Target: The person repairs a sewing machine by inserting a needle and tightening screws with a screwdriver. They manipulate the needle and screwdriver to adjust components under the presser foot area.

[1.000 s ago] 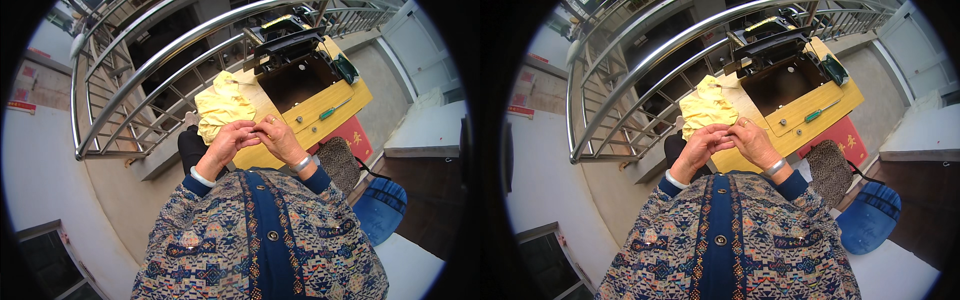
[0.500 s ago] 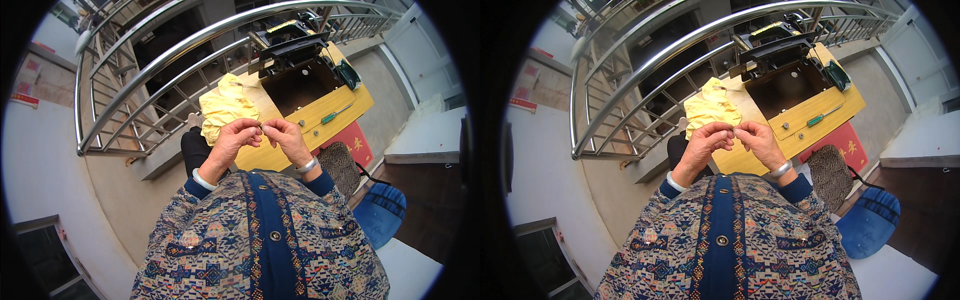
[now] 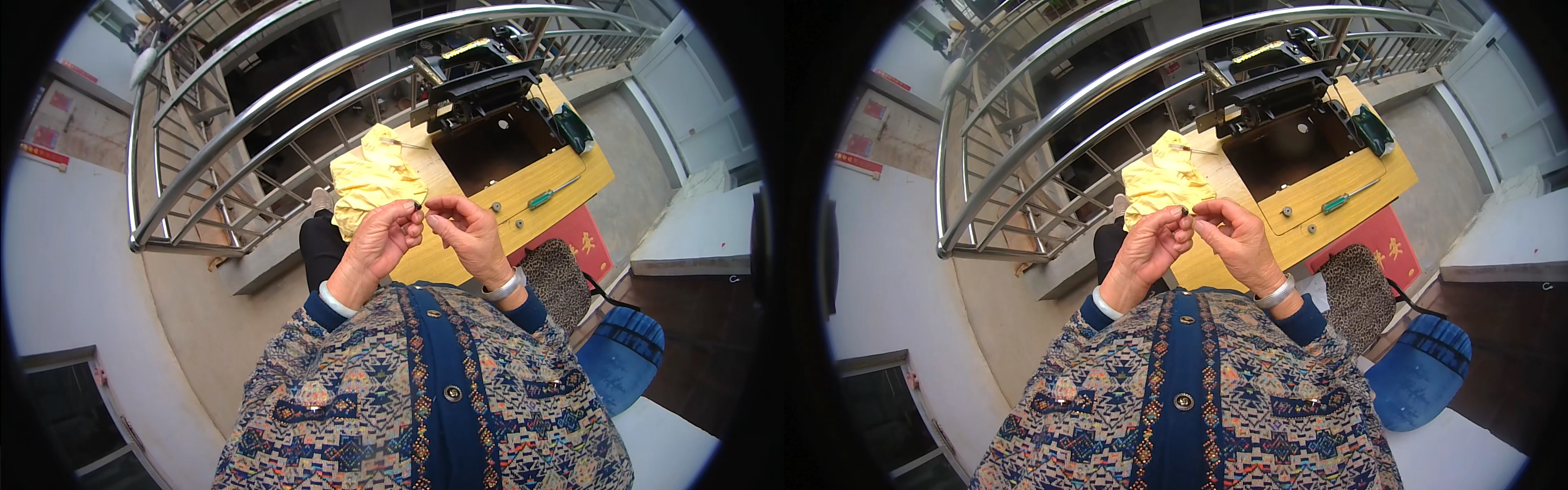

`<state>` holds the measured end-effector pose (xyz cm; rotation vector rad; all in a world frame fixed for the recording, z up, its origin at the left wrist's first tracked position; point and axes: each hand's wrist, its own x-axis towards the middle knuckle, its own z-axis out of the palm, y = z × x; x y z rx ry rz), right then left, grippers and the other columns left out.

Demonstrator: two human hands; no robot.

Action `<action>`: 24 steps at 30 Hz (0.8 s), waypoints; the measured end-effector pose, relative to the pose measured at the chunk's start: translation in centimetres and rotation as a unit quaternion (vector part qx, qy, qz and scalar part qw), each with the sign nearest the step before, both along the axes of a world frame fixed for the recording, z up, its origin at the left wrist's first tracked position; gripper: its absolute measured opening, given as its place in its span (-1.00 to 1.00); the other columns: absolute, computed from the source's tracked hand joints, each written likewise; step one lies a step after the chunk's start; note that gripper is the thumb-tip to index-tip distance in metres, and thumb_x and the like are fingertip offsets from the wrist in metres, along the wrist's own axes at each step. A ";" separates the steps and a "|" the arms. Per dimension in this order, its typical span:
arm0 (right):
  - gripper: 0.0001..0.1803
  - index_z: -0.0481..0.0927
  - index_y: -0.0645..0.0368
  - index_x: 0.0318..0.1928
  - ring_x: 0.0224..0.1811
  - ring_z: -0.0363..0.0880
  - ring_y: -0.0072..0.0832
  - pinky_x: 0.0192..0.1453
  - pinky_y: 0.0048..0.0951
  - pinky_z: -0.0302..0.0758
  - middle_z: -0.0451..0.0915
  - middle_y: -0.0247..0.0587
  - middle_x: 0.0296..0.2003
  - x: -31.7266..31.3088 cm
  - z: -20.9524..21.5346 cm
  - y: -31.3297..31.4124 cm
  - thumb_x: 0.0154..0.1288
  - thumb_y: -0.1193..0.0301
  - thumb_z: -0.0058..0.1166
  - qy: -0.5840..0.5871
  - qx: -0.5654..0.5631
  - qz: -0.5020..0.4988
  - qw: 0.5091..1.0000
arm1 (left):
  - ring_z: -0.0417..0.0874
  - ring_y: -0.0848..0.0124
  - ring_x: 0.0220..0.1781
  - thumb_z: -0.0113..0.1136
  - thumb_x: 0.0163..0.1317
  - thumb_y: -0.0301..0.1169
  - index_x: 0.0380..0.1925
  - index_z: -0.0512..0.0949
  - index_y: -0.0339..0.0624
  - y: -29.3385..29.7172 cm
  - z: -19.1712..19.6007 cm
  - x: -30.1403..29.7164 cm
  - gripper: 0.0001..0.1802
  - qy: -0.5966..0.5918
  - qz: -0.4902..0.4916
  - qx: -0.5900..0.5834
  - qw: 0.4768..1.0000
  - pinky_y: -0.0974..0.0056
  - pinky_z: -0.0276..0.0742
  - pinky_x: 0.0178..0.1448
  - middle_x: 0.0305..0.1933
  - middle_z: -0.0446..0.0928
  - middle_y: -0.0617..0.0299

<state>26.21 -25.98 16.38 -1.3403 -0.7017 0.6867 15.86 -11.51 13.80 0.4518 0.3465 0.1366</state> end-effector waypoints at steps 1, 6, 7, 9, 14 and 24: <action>-0.83 0.61 0.31 -0.07 -0.31 0.62 -0.65 -0.34 -0.68 0.51 0.64 -0.31 -0.24 -0.2 0.0 0.2 0.37 0.53 0.16 -0.032 0.008 -0.010 0.999 | 0.50 0.49 -0.44 0.18 0.34 -0.42 -0.26 0.56 -0.27 -0.1 -0.1 0.1 -0.87 0.009 -0.003 -0.018 1.000 0.39 0.40 -0.36 -0.40 0.56 0.26; -0.86 0.61 0.31 -0.13 -0.28 0.67 -0.60 -0.31 -0.65 0.55 0.62 -0.26 -0.26 -0.3 0.1 0.6 0.31 0.59 0.19 -0.208 -0.029 -0.029 0.977 | 0.47 0.47 -0.44 0.14 0.34 -0.42 -0.27 0.55 -0.25 -0.4 -0.4 0.0 -0.88 0.046 -0.009 -0.060 0.997 0.36 0.37 -0.37 -0.40 0.54 0.26; -0.87 0.61 0.30 -0.14 -0.29 0.67 -0.60 -0.31 -0.65 0.56 0.62 -0.25 -0.27 -0.3 0.1 0.6 0.30 0.59 0.19 -0.224 -0.029 -0.030 0.974 | 0.47 0.46 -0.44 0.13 0.35 -0.41 -0.27 0.54 -0.25 -0.5 -0.5 -0.1 -0.88 0.044 -0.017 -0.060 0.997 0.36 0.38 -0.36 -0.40 0.54 0.26; -0.88 0.60 0.31 -0.16 -0.30 0.68 -0.59 -0.31 -0.64 0.57 0.61 -0.25 -0.27 -0.3 0.1 0.6 0.31 0.60 0.18 -0.231 -0.033 -0.036 0.972 | 0.46 0.46 -0.44 0.11 0.37 -0.40 -0.28 0.54 -0.24 -0.5 -0.4 -0.1 -0.87 0.049 -0.028 -0.066 0.996 0.35 0.38 -0.35 -0.41 0.53 0.27; -0.91 0.59 0.35 -0.17 -0.31 0.70 -0.58 -0.29 -0.63 0.60 0.60 -0.25 -0.27 -0.4 -0.2 0.7 0.33 0.61 0.15 -0.138 0.005 -0.027 0.990 | 0.43 0.46 -0.45 0.08 0.40 -0.35 -0.29 0.52 -0.21 -0.6 -0.2 -0.3 -0.83 0.019 -0.062 -0.072 0.995 0.36 0.37 -0.34 -0.41 0.50 0.29; -0.86 0.60 0.39 -0.10 -0.19 0.69 -0.57 -0.15 -0.64 0.62 0.58 -0.24 -0.19 -0.4 0.2 -0.1 0.35 0.62 0.13 -0.079 0.001 -0.008 0.997 | 0.38 0.51 -0.44 0.04 0.45 -0.34 -0.27 0.50 -0.18 -0.5 -0.7 -0.5 -0.83 -0.026 -0.081 -0.078 0.993 0.40 0.30 -0.38 -0.41 0.47 0.31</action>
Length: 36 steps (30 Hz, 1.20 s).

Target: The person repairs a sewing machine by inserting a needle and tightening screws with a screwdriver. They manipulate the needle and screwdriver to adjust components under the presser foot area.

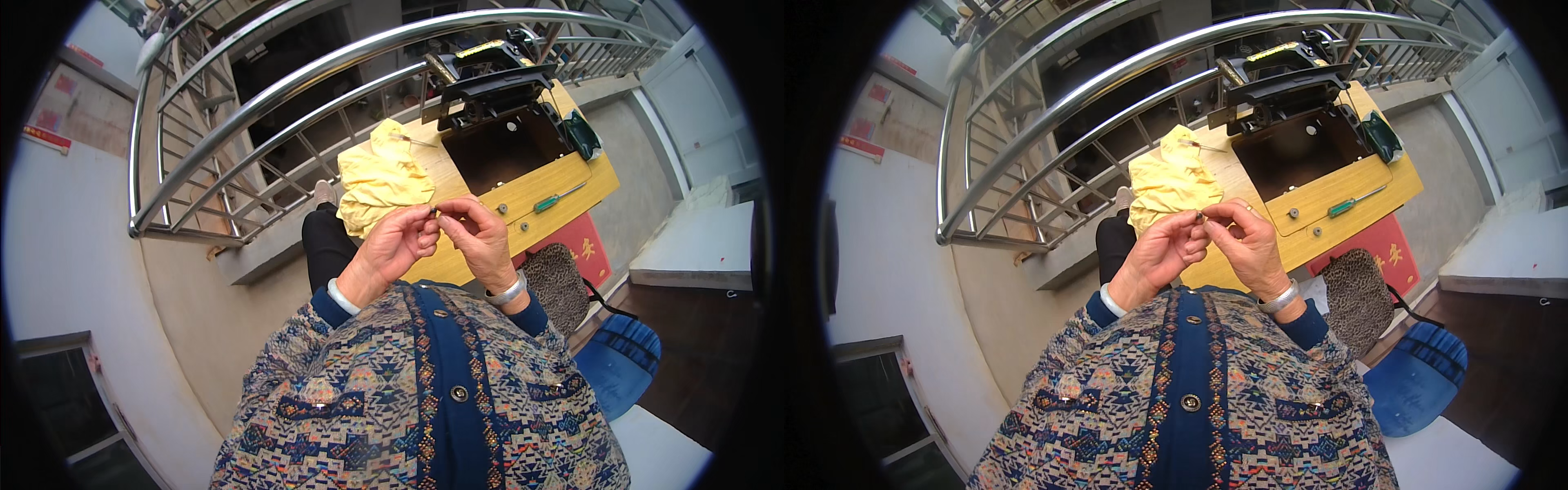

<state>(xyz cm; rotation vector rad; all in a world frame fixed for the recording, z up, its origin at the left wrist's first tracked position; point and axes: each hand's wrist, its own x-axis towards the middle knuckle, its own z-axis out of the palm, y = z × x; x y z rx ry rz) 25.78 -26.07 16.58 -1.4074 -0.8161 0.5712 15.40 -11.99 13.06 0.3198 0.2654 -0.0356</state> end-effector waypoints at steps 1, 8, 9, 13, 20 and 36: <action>-0.85 0.60 0.39 -0.09 -0.17 0.68 -0.58 -0.14 -0.64 0.62 0.58 -0.24 -0.19 0.0 0.1 -0.1 0.35 0.62 0.13 -0.006 -0.011 0.000 1.000 | 0.38 0.51 -0.44 0.04 0.45 -0.33 -0.27 0.50 -0.19 0.0 0.0 0.0 -0.83 -0.005 -0.002 0.000 1.000 0.40 0.30 -0.38 -0.40 0.47 0.31; -0.85 0.61 0.39 -0.09 -0.16 0.68 -0.57 -0.11 -0.63 0.61 0.57 -0.25 -0.17 -0.1 0.4 -0.3 0.36 0.61 0.13 0.024 -0.011 0.015 1.000 | 0.37 0.49 -0.44 0.04 0.46 -0.30 -0.23 0.50 -0.21 0.0 -0.1 -0.2 -0.80 -0.024 -0.009 -0.005 1.000 0.39 0.29 -0.39 -0.39 0.47 0.30; -0.85 0.61 0.39 -0.09 -0.17 0.68 -0.57 -0.11 -0.63 0.61 0.57 -0.25 -0.17 -0.1 0.4 -0.3 0.36 0.62 0.13 0.025 -0.014 0.015 0.999 | 0.37 0.48 -0.45 0.04 0.46 -0.30 -0.23 0.50 -0.21 0.0 -0.2 -0.2 -0.80 -0.025 -0.010 -0.005 1.000 0.39 0.29 -0.40 -0.39 0.47 0.30; -0.86 0.61 0.39 -0.09 -0.17 0.69 -0.56 -0.10 -0.63 0.61 0.57 -0.26 -0.17 -0.2 0.5 -0.4 0.37 0.62 0.12 0.028 -0.013 0.017 0.999 | 0.37 0.48 -0.46 0.04 0.47 -0.28 -0.22 0.50 -0.22 0.0 -0.3 -0.2 -0.78 -0.035 -0.016 -0.010 0.999 0.40 0.29 -0.40 -0.38 0.47 0.29; -0.86 0.61 0.38 -0.09 -0.18 0.70 -0.56 -0.10 -0.62 0.62 0.57 -0.27 -0.18 -0.3 0.5 -0.2 0.37 0.61 0.11 0.023 -0.018 0.018 0.999 | 0.38 0.48 -0.45 0.03 0.48 -0.27 -0.22 0.50 -0.22 0.0 -0.7 -0.2 -0.77 -0.039 -0.016 -0.009 0.999 0.39 0.29 -0.40 -0.38 0.48 0.29; -0.87 0.64 0.39 -0.24 -0.32 0.61 -0.37 -0.20 -0.44 0.53 0.62 -0.13 -0.30 0.1 12.7 -4.3 0.17 0.63 0.19 -0.113 0.157 0.006 0.981 | 0.43 0.46 -0.42 0.05 0.46 -0.30 -0.28 0.49 -0.15 0.6 -1.6 -0.3 -0.82 0.004 0.004 0.013 1.000 0.37 0.37 -0.32 -0.37 0.50 0.25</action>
